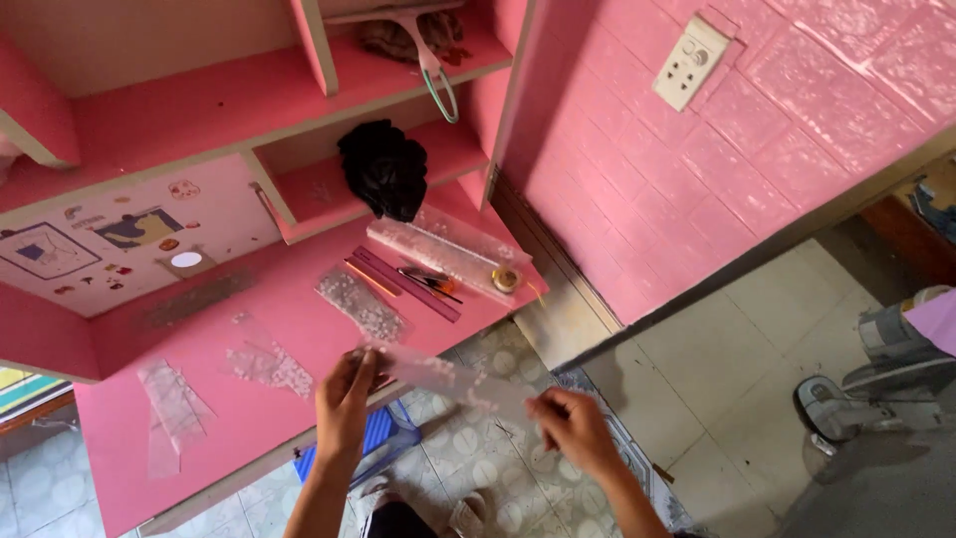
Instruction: Applying decorative film strips to a glass door and smoothing them out.
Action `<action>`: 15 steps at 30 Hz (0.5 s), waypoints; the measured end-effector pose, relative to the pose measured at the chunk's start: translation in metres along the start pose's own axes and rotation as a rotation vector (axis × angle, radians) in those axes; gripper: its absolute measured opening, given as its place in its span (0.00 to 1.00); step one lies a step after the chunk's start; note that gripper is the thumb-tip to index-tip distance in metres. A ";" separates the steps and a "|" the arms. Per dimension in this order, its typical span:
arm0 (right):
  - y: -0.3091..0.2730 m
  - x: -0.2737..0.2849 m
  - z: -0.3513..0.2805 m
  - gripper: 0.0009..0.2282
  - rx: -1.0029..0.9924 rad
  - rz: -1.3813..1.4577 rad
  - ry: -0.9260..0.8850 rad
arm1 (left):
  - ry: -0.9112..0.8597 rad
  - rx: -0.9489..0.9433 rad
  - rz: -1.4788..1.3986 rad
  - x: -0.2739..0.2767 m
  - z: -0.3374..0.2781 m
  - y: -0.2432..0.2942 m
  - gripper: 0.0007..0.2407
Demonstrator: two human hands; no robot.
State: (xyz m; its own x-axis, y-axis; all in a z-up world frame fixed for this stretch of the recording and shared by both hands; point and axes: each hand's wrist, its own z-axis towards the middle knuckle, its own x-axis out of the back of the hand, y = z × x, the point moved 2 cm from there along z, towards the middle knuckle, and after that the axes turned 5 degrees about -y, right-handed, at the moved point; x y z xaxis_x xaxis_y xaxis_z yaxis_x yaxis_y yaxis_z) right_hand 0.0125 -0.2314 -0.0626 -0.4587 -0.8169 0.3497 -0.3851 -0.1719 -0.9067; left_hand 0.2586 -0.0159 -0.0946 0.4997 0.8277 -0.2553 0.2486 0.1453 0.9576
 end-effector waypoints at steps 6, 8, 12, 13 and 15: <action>-0.002 -0.036 0.044 0.11 -0.071 -0.069 -0.246 | 0.298 -0.079 -0.431 0.052 0.021 -0.026 0.03; 0.029 -0.039 0.078 0.11 -0.086 -0.144 -0.193 | 0.362 -0.061 -0.445 0.083 0.028 -0.012 0.10; 0.102 -0.029 0.159 0.10 -0.095 -0.152 -0.049 | 0.368 -0.033 -0.211 0.143 0.049 -0.003 0.12; 0.105 -0.025 0.176 0.10 -0.159 -0.248 0.002 | 0.414 0.013 -0.101 0.164 0.057 -0.012 0.12; 0.127 -0.013 0.213 0.11 -0.223 -0.347 0.046 | 0.466 0.062 0.009 0.210 0.076 -0.050 0.12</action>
State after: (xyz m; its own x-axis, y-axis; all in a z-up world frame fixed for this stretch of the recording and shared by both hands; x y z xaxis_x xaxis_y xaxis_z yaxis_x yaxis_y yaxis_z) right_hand 0.1405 -0.3596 -0.2322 -0.3043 -0.7054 0.6401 -0.6849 -0.3050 -0.6617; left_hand 0.4146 0.1095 -0.2067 0.0801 0.9859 -0.1469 0.3022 0.1164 0.9461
